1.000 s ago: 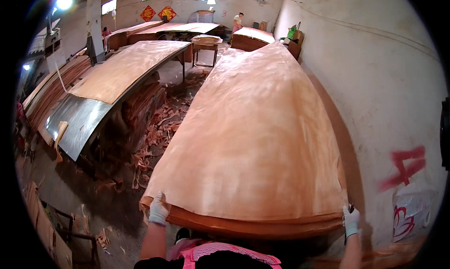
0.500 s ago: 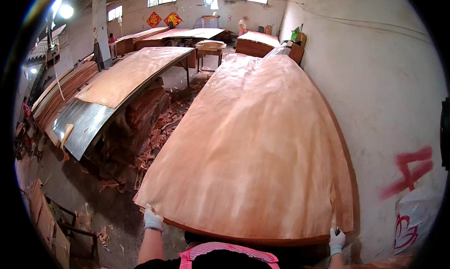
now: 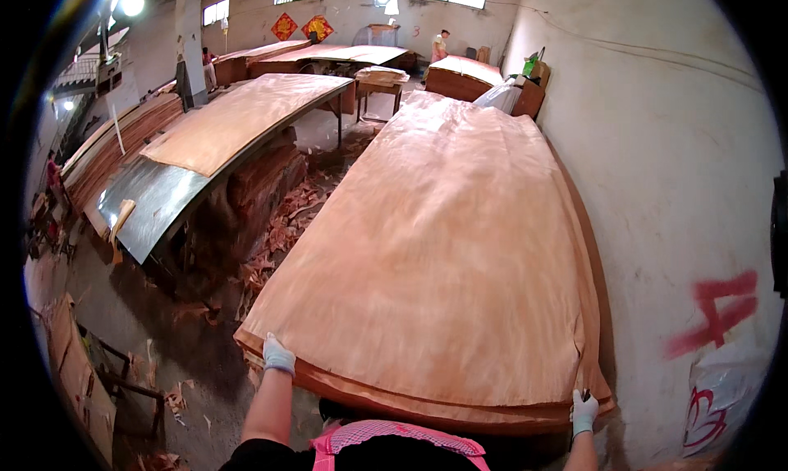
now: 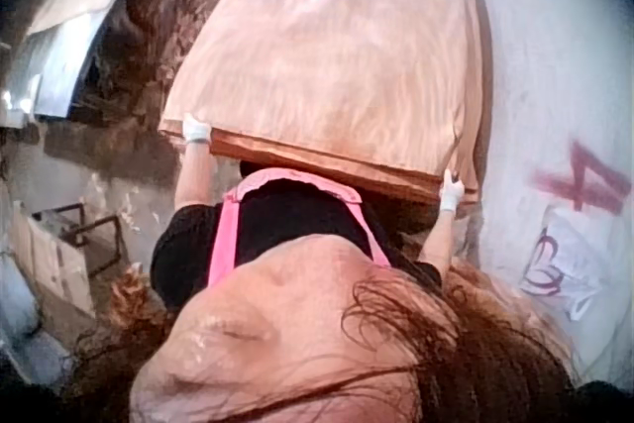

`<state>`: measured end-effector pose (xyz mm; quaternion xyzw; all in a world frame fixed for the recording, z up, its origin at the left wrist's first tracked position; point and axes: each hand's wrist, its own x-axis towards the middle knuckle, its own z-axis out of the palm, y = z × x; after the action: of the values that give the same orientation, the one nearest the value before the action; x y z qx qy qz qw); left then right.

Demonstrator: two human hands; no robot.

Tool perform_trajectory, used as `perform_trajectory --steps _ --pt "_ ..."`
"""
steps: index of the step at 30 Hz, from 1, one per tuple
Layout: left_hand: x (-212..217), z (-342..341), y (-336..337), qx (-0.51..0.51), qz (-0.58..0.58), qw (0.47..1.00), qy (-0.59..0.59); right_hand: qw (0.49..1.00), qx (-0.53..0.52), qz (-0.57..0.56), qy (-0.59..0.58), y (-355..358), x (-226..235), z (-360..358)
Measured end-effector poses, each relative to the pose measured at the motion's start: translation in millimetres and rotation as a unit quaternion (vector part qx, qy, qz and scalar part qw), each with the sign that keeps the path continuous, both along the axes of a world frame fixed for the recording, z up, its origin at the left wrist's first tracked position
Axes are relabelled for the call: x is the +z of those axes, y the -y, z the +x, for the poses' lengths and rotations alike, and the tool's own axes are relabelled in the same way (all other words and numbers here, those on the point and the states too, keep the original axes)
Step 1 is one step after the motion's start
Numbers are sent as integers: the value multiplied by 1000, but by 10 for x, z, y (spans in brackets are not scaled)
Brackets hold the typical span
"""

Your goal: The person handles large, thin sheets of wood veneer on a metal table, applying adhesive strips to repair cracks and then stacking the sheets on a nearby pile.

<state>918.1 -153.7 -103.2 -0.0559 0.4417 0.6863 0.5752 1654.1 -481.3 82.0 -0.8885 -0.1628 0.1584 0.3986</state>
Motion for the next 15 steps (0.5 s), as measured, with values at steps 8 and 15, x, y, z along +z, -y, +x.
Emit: perform_trajectory --steps 8,15 --pt "-12 -178 -86 -3 -12 991 -131 999 38 -18 -19 -357 -117 36" --pt "354 4 233 -37 -84 961 -260 990 87 -28 -111 -192 -315 287"
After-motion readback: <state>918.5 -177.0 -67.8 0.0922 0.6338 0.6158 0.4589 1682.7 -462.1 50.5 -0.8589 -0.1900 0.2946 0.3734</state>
